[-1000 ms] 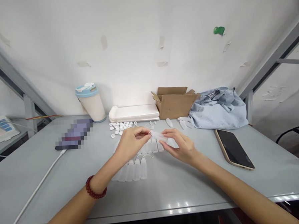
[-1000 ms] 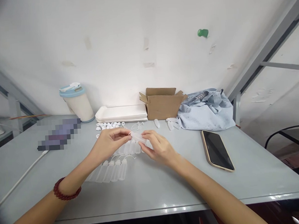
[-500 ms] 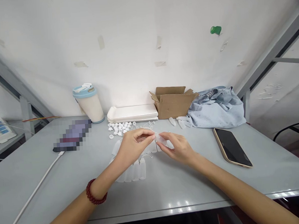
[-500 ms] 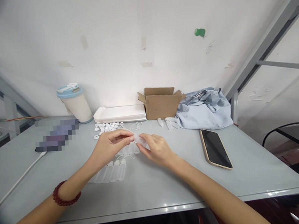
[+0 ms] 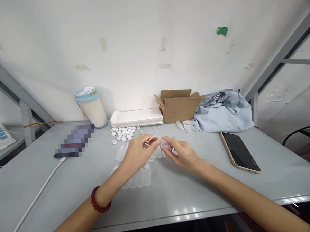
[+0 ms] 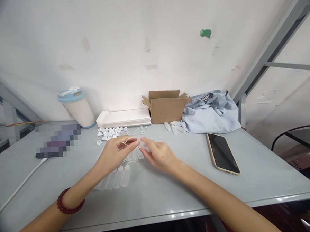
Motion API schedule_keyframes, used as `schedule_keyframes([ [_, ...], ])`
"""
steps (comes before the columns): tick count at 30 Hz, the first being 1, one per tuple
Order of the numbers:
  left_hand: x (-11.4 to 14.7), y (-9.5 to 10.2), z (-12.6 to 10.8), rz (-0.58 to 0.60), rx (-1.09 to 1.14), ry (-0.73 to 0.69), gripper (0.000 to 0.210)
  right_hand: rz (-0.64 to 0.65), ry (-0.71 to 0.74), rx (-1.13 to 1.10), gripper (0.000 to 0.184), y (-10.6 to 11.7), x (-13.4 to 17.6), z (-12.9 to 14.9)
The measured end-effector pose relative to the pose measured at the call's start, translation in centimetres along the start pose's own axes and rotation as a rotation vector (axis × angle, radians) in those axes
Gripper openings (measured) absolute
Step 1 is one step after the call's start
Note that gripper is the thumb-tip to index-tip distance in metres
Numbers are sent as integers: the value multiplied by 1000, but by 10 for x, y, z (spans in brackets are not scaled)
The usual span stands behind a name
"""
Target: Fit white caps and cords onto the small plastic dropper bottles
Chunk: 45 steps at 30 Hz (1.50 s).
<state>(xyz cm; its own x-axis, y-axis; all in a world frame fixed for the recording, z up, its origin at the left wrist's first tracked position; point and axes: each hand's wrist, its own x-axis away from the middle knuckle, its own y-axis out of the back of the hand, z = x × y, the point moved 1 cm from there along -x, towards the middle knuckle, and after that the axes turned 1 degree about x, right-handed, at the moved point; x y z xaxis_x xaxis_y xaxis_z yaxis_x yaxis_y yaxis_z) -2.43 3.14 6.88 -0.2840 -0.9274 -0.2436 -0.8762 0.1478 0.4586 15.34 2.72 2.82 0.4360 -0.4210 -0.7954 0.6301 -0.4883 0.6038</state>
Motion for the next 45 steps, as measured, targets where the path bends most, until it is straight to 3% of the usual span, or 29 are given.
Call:
schedule_keyframes([
  [3, -1, 0, 1, -27, 45, 8, 24, -22, -3, -21, 25, 0, 0, 1],
  [7, -2, 1, -3, 44, 115, 33, 20, -23, -14, -43, 26, 0, 0, 2],
  [15, 1, -3, -2, 55, 69, 65, 20, 80, -75, -39, 23, -4, 4, -2],
  [18, 1, -2, -3, 43, -8, -8, 19, 199, -284, -241, 24, 1, 1, 2],
  [22, 0, 6, -4, -14, -109, -113, 13, 300, -700, -796, 28, 8, -9, 11],
  [24, 0, 9, -4, -58, -187, -227, 11, 306, -840, -1039, 27, 10, -14, 14],
  [27, 2, 10, -4, -35, -322, -485, 18, 303, -949, -1209, 28, 10, -17, 15],
  [30, 5, 6, -3, 55, -461, -658, 32, 306, -993, -1269, 26, 8, -16, 14],
  [34, 7, 3, -4, 111, -590, -712, 38, 324, -1032, -1349, 23, 7, -14, 14],
  [41, 10, 6, -10, 213, -576, -540, 22, 460, -996, -1358, 22, 10, -17, 14],
  [45, 24, 6, -7, 317, -556, -482, 29, 702, -966, -1228, 20, 14, -18, 11],
])
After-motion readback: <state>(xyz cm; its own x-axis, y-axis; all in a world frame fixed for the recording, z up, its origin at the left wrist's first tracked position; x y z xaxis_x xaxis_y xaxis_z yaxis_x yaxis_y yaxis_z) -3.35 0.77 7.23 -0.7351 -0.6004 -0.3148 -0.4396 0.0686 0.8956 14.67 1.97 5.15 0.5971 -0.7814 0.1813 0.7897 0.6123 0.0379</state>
